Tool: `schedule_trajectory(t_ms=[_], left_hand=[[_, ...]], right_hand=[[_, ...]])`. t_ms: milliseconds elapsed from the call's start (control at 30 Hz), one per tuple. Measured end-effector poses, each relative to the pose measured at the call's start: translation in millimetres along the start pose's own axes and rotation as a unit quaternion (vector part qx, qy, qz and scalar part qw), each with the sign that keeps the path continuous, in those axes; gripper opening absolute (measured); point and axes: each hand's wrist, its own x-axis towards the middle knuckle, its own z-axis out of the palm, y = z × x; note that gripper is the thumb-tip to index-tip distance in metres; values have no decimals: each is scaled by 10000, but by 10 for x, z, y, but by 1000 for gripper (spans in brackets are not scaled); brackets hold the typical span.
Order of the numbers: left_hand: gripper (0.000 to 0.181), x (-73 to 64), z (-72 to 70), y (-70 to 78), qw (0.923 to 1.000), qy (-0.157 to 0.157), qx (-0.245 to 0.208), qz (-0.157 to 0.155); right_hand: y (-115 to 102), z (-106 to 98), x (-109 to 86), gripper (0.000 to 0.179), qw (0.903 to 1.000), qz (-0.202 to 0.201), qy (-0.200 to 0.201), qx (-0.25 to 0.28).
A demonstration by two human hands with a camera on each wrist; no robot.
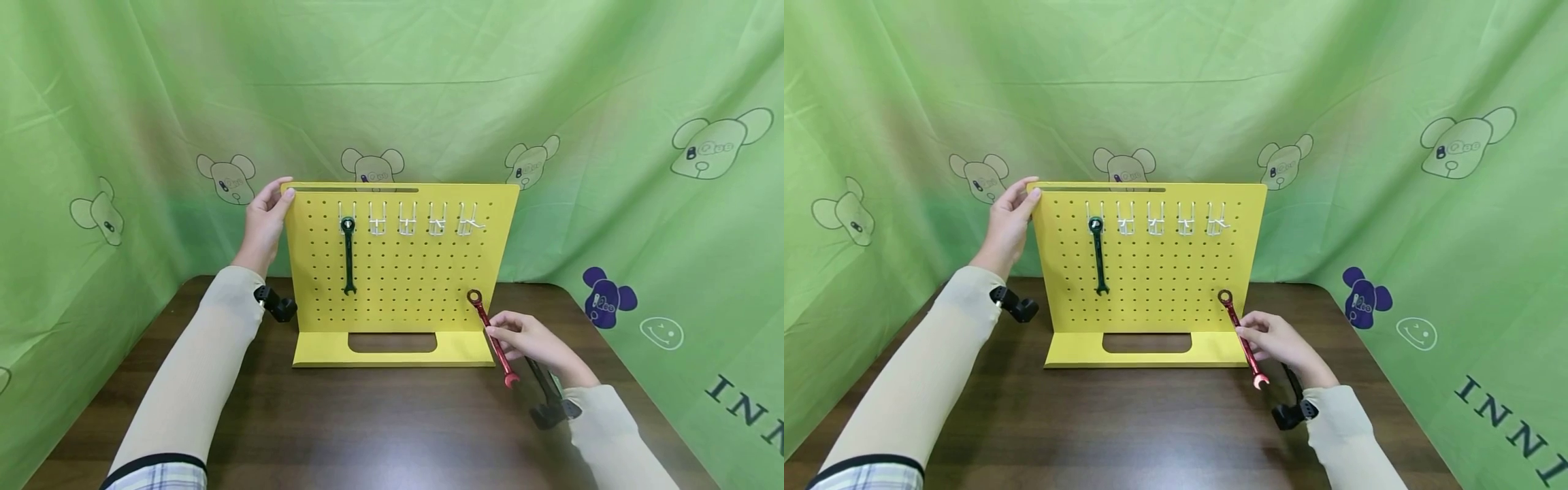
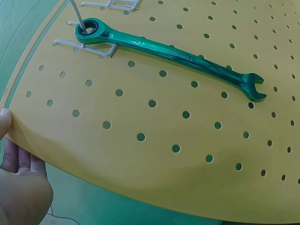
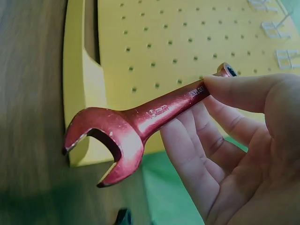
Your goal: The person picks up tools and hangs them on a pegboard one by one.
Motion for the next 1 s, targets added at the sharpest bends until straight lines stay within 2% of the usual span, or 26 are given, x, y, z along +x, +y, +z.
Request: schedule_trajectory(t_ms=[333, 500, 700, 1000], left_hand=[[30, -5, -4, 1, 10000, -47, 0, 34], [29, -5, -9, 5, 9999, -50, -121, 37], [30, -1, -1, -4, 9999, -56, 121, 56], [31, 3, -8, -4, 9999, -48, 116, 59]], right_hand=[[-287, 237, 199, 26, 9986, -496, 17, -156], [-433, 370, 321, 26, 9967, -795, -101, -86], [-632, 524, 457, 28, 9944, -1047, -105, 75], [-987, 705, 593, 29, 9909, -1321, -1, 246]])
